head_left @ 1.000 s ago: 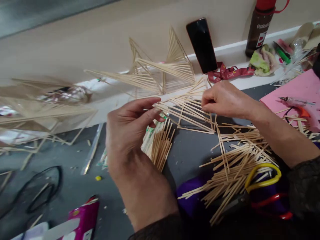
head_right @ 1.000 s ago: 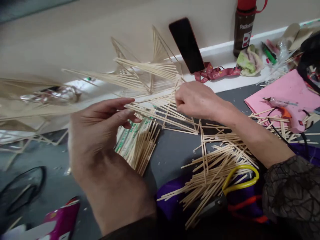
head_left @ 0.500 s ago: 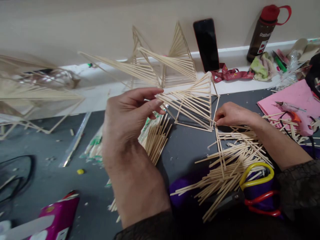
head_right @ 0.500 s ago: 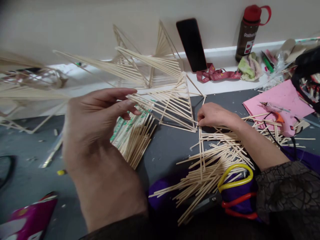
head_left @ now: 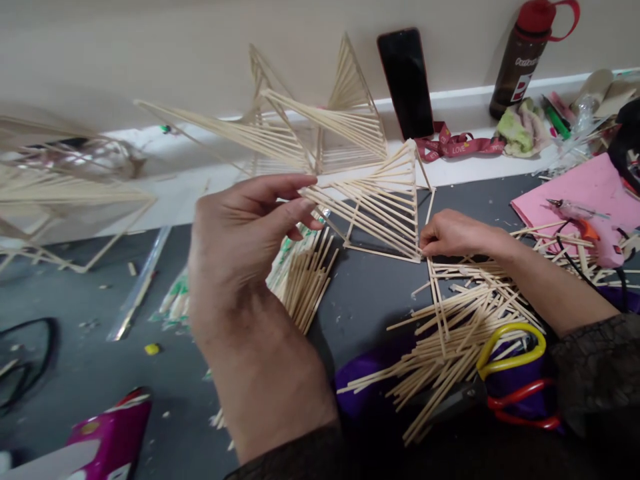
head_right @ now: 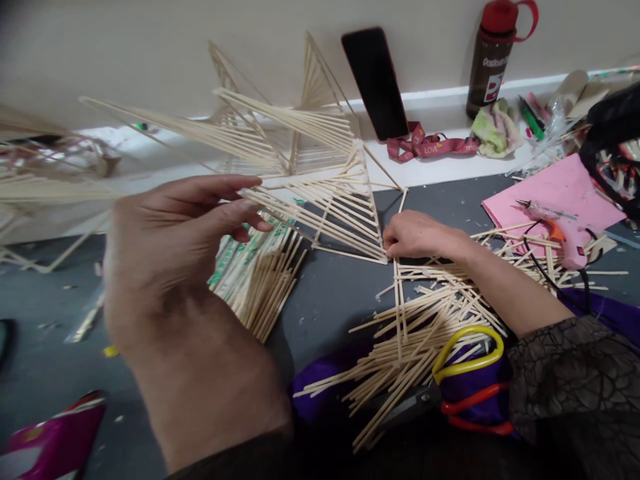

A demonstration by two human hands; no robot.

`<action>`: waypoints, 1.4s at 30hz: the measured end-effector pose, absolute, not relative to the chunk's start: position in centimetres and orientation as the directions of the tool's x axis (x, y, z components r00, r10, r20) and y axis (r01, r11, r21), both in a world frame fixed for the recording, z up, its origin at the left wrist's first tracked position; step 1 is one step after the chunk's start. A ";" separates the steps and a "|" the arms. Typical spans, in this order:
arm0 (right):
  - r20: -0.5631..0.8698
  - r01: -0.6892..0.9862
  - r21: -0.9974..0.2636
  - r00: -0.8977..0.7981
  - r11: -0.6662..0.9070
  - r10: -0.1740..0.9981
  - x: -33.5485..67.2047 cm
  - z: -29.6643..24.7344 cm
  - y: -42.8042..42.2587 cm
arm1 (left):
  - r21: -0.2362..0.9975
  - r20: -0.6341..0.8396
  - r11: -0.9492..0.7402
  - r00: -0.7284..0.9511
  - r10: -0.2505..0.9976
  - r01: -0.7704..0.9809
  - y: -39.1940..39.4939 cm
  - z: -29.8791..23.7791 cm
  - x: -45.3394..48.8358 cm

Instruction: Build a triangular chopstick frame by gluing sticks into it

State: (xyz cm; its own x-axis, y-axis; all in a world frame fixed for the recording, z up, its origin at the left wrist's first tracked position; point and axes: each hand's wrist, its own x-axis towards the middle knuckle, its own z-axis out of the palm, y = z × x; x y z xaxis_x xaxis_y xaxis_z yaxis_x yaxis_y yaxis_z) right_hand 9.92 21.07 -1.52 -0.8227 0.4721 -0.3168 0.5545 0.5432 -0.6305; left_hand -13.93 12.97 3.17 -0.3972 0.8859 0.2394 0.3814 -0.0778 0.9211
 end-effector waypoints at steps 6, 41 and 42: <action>-0.306 0.557 -0.616 -0.821 0.557 0.482 9.6 -1.6 21.0 | 0.919 0.225 -0.054 -0.407 0.885 0.390 12.9 3.4 -13.8; -0.274 0.489 -0.773 -0.832 0.404 0.483 10.2 -3.0 21.2 | 0.919 0.207 -0.031 -0.414 0.886 0.393 13.0 3.1 -14.1; -0.284 0.496 -0.772 -0.829 0.398 0.482 10.2 -2.9 21.1 | 0.920 0.207 -0.033 -0.412 0.887 0.390 13.0 3.1 -14.2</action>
State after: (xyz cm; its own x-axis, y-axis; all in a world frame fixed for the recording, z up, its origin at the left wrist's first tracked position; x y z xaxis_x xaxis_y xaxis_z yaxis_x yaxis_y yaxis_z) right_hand 10.17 21.13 -2.91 -0.8289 0.4821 -0.2837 0.4958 0.3982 -0.7718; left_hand -14.16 13.01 3.07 -0.4124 0.8872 0.2069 0.3902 -0.0333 0.9201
